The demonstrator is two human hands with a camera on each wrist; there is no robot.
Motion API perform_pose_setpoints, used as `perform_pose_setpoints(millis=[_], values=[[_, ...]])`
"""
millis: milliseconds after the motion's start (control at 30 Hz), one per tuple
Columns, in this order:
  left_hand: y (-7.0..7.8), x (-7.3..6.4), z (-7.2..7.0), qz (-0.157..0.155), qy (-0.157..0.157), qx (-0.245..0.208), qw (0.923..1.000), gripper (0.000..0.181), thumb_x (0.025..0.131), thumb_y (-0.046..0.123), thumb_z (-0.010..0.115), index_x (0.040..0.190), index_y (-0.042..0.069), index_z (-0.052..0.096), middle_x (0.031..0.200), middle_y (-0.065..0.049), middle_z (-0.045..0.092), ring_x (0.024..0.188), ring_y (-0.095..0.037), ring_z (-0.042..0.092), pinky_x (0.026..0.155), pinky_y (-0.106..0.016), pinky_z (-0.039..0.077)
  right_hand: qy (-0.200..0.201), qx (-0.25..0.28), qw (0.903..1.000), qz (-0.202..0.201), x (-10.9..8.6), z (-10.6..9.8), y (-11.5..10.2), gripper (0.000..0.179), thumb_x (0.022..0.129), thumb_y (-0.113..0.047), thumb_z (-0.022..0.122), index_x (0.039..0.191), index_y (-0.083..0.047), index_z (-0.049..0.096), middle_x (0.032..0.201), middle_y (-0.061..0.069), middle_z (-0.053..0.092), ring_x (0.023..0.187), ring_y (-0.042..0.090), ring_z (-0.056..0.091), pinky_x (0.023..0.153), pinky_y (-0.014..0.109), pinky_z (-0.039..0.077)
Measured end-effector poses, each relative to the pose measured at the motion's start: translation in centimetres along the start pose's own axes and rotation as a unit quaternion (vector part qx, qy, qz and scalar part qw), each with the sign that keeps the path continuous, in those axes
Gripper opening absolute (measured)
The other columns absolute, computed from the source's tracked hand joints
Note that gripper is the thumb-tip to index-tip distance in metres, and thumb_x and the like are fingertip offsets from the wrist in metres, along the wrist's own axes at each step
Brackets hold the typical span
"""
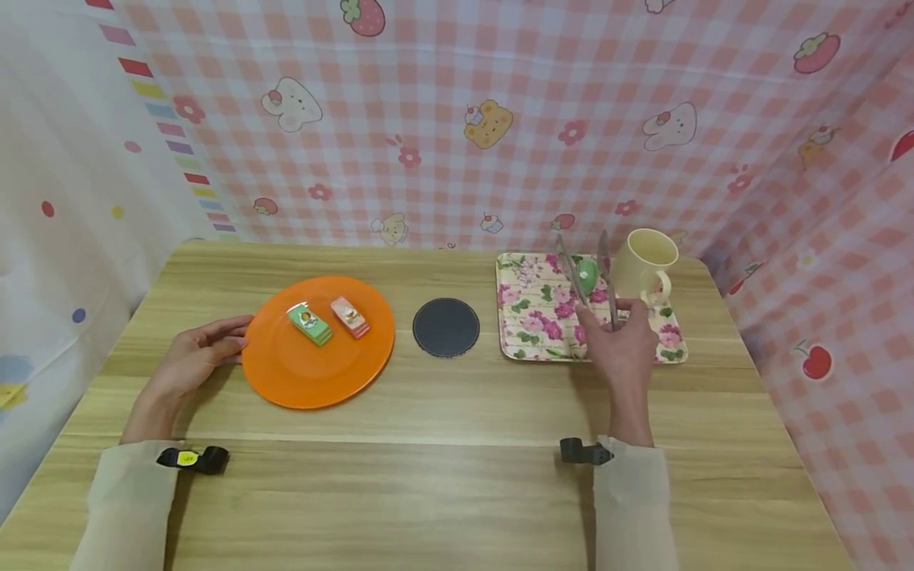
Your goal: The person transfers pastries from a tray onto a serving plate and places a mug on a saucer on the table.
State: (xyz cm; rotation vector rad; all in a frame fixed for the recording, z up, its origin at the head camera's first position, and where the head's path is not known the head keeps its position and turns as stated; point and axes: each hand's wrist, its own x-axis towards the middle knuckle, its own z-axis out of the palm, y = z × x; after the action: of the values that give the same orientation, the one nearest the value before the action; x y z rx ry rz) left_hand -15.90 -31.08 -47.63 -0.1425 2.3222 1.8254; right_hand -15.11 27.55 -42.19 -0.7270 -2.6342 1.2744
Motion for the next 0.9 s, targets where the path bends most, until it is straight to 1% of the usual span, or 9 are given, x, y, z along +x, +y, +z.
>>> perform_pose_setpoints(millis=[133,267,367,400,467,600,667,733,900], values=[[0.0,0.1,0.0,0.003,0.001,-0.006,1.0000,0.050,0.104,0.007,0.056,0.150,-0.006,0.045,0.111,0.012,0.067,0.092,-0.001,0.070,0.081,-0.020,0.062,0.000,0.005,0.9999,0.016,0.1,0.1,0.3,0.082,0.086,-0.066,0.069,0.142,-0.012,0.045,0.085,0.006,0.065,0.058,0.016,0.070,0.048,0.029,0.052],[0.0,0.1,0.0,0.004,0.000,-0.008,1.0000,0.050,0.104,0.006,0.056,0.151,-0.007,0.044,0.110,0.012,0.067,0.092,-0.002,0.070,0.081,-0.021,0.063,-0.004,-0.002,0.9996,0.026,0.1,0.1,0.4,0.083,0.088,-0.066,0.066,0.146,-0.011,0.043,0.105,0.016,0.064,0.060,0.017,0.071,0.049,0.029,0.053],[0.0,0.1,0.0,0.004,-0.001,-0.005,1.0000,0.049,0.104,0.006,0.055,0.151,-0.006,0.044,0.110,0.011,0.066,0.092,-0.002,0.069,0.081,-0.021,0.063,-0.008,-0.012,0.9993,0.034,0.1,0.2,0.5,0.085,0.089,-0.066,0.064,0.149,-0.010,0.041,0.117,0.020,0.062,0.062,0.018,0.071,0.050,0.029,0.053],[0.0,0.1,0.0,0.003,-0.001,-0.006,1.0000,0.050,0.104,0.005,0.055,0.151,-0.006,0.044,0.110,0.011,0.066,0.092,-0.002,0.069,0.081,-0.021,0.063,-0.008,-0.014,0.9992,0.036,0.1,0.2,0.5,0.085,0.089,-0.066,0.064,0.149,-0.010,0.041,0.117,0.020,0.062,0.063,0.019,0.072,0.051,0.029,0.053],[0.0,0.1,0.0,0.002,0.000,-0.004,1.0000,0.050,0.104,0.005,0.055,0.151,-0.006,0.044,0.111,0.011,0.066,0.092,-0.001,0.069,0.081,-0.021,0.063,-0.009,-0.017,0.9990,0.040,0.1,0.3,0.6,0.086,0.089,-0.065,0.065,0.149,-0.009,0.041,0.112,0.019,0.064,0.063,0.020,0.072,0.052,0.029,0.053],[0.0,0.1,0.0,0.000,-0.002,-0.005,1.0000,0.049,0.105,0.006,0.054,0.151,-0.006,0.044,0.112,0.011,0.065,0.093,-0.001,0.069,0.082,-0.021,0.062,-0.010,-0.027,0.9988,0.039,0.3,0.3,1.0,0.085,0.089,-0.065,0.066,0.146,-0.007,0.043,0.084,0.007,0.068,0.060,0.021,0.071,0.052,0.030,0.051],[0.0,0.1,0.0,0.000,-0.001,0.000,1.0000,0.048,0.105,0.007,0.054,0.151,-0.005,0.045,0.113,0.010,0.065,0.094,-0.001,0.069,0.083,-0.021,0.062,-0.015,-0.032,0.9988,0.035,0.4,0.3,1.2,0.083,0.089,-0.064,0.066,0.143,-0.005,0.045,0.076,0.004,0.067,0.059,0.020,0.069,0.051,0.031,0.051],[0.1,0.0,0.0,0.002,-0.001,0.008,1.0000,0.048,0.105,0.008,0.054,0.151,-0.004,0.045,0.114,0.010,0.065,0.094,0.000,0.069,0.084,-0.021,0.062,-0.019,-0.039,0.9986,0.029,0.4,0.3,1.3,0.081,0.090,-0.064,0.065,0.142,-0.004,0.045,0.079,0.005,0.066,0.059,0.019,0.067,0.052,0.031,0.051],[0.1,0.0,-0.1,0.003,-0.004,0.010,0.9999,0.048,0.106,0.009,0.054,0.152,-0.003,0.045,0.114,0.010,0.065,0.094,0.000,0.069,0.084,-0.021,0.062,-0.027,-0.044,0.9984,0.020,0.4,0.4,1.4,0.079,0.092,-0.062,0.064,0.139,-0.001,0.047,0.101,0.019,0.067,0.060,0.017,0.067,0.053,0.030,0.051]])
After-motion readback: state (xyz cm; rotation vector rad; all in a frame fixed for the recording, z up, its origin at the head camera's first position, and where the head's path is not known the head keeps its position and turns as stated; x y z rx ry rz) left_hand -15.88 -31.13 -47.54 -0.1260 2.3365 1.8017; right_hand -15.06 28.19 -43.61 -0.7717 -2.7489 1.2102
